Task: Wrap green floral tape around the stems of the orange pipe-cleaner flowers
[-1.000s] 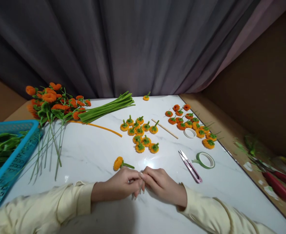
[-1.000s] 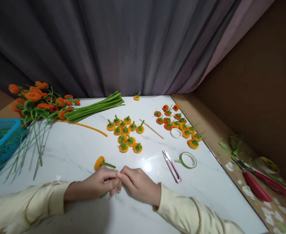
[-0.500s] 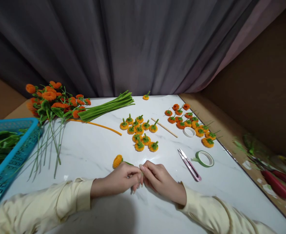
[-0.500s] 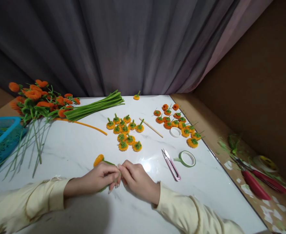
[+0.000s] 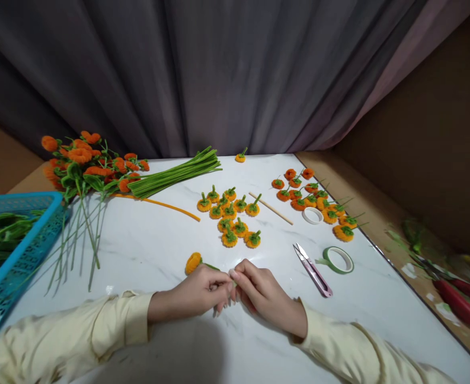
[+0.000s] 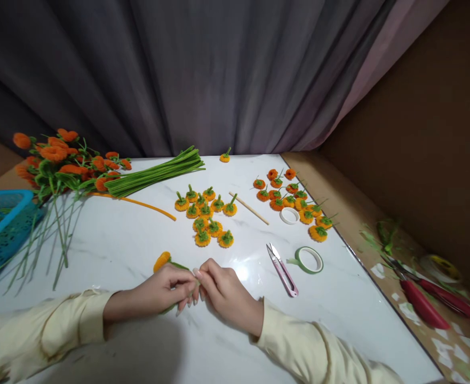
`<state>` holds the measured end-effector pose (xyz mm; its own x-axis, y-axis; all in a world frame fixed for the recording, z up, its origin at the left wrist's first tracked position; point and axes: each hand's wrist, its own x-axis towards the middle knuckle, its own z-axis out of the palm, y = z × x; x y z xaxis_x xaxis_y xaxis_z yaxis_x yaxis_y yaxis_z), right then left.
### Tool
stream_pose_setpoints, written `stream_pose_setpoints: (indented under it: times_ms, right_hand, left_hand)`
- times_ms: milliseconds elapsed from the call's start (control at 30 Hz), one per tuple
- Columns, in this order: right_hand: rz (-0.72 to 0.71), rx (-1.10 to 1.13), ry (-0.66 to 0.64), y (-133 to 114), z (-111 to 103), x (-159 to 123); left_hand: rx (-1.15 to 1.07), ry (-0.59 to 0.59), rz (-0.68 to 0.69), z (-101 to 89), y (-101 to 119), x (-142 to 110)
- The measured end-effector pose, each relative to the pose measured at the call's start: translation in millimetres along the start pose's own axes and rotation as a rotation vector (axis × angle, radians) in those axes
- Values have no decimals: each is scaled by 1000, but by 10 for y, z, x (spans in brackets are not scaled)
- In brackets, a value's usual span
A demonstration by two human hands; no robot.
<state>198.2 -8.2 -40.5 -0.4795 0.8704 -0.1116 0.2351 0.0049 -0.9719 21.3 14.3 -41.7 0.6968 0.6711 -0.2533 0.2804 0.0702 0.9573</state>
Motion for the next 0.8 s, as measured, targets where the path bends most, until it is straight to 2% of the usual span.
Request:
stream_pose_setpoints:
  times_ms: [133,233,367,533,633,800]
  right_hand:
    - [20,38,24,-15,1,-2]
    - [66,161,53,4,-12,4]
    - [109,244,21,19,-41,23]
    - [13,131,83,-33,-52,59]
    - [-19,163,126,-62,-46,78]
    - [-32,218,123,-61,-35,93]
  left_hand:
    - [-23,0,1,-3,-16,-6]
    - [-41,7,21,-6,-9,-12]
    - [-60,80,42,-20,22,-17]
    - [6,148,57,-40,20,-29]
    - [10,153,58,-40,0,-35]
    - [40,162,72,-31,-9,-35]
